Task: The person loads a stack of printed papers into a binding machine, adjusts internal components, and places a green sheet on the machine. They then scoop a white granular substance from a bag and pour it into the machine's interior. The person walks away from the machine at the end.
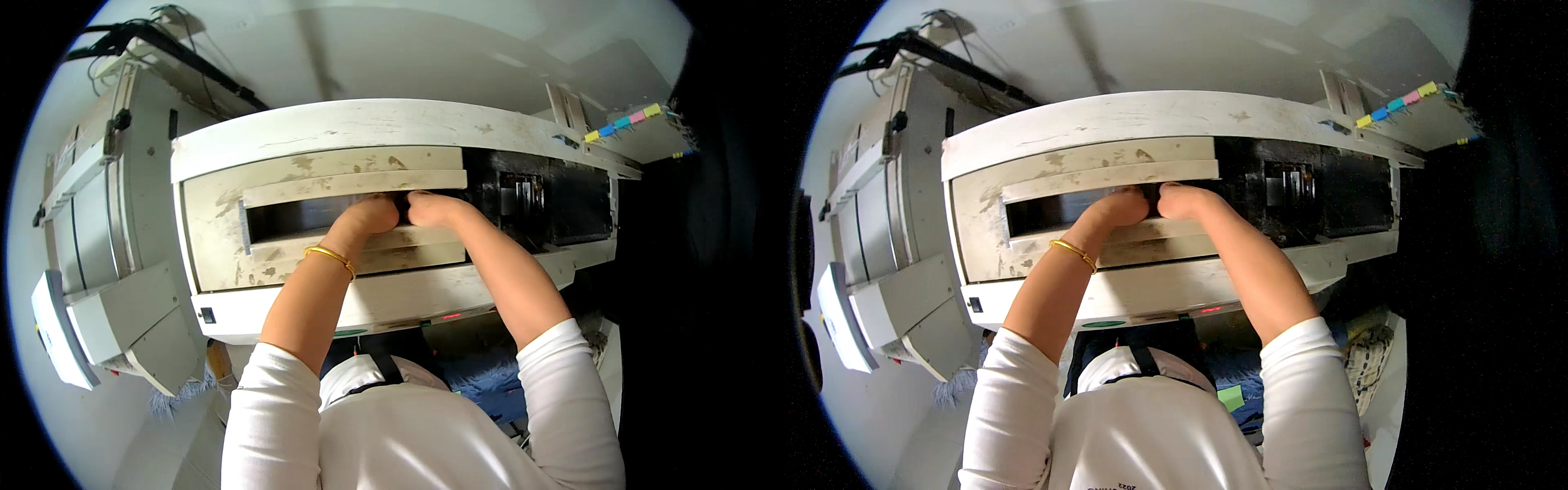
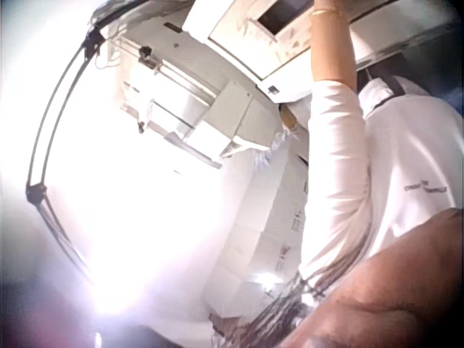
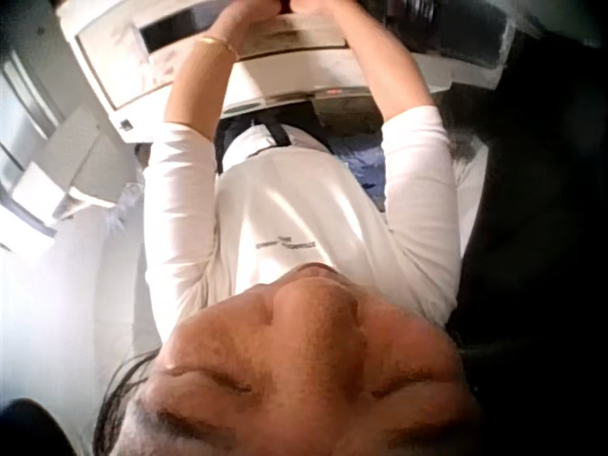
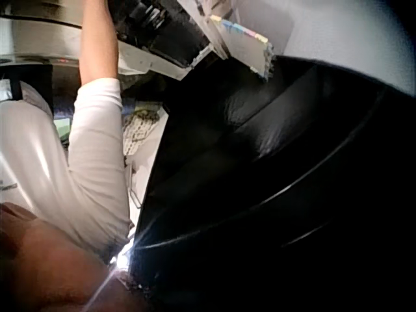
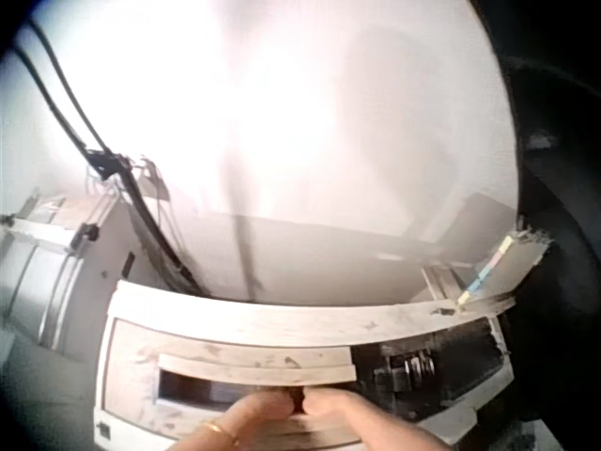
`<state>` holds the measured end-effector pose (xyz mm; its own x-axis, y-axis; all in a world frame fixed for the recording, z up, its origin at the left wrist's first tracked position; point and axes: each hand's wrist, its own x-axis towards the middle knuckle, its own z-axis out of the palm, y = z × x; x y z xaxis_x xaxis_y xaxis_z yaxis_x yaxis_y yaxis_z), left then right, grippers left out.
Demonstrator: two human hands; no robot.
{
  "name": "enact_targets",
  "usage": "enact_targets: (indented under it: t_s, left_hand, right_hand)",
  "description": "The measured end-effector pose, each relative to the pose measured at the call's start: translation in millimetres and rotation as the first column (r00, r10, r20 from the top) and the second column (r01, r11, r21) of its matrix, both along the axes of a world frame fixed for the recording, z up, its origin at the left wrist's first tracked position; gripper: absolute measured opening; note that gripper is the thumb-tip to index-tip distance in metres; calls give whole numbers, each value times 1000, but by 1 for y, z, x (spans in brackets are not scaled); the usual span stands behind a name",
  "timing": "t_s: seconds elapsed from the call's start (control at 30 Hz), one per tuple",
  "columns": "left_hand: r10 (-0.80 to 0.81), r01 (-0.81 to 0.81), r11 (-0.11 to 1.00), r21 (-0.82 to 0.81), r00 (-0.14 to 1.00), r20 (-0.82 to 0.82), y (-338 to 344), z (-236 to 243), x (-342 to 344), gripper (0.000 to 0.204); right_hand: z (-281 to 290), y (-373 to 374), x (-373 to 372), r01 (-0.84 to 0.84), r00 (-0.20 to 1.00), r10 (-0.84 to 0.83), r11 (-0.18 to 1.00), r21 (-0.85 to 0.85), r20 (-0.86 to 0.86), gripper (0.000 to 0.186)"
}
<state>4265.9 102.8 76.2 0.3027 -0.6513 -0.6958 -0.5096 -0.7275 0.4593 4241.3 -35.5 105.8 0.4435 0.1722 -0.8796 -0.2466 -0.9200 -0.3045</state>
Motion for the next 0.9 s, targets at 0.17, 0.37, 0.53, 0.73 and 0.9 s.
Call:
enact_targets:
  t_s: [0.17,0.37,0.53,0.73,0.9]
  left_hand:
    - [226,-220,959,180,974,-13,63,-24,14,41]
    - [366,-350,892,287,931,-5,142,-5,32,45]
    - [384,-358,859,365,923,0,131,13,31,43]
    - [401,-382,873,302,916,2,140,-18,28,45]
    - [345,-336,906,258,938,10,130,1,30,43]
  right_hand:
    - [-1,11,4,-85,996,87,993,-79,26,48]
    - [-3,12,9,-148,989,147,988,36,13,32]
    - [-13,-1,0,30,999,-24,989,142,-41,27]
    - [-6,4,0,18,999,-22,992,125,36,28]
    - [0,8,7,-186,983,185,981,-57,-14,30]
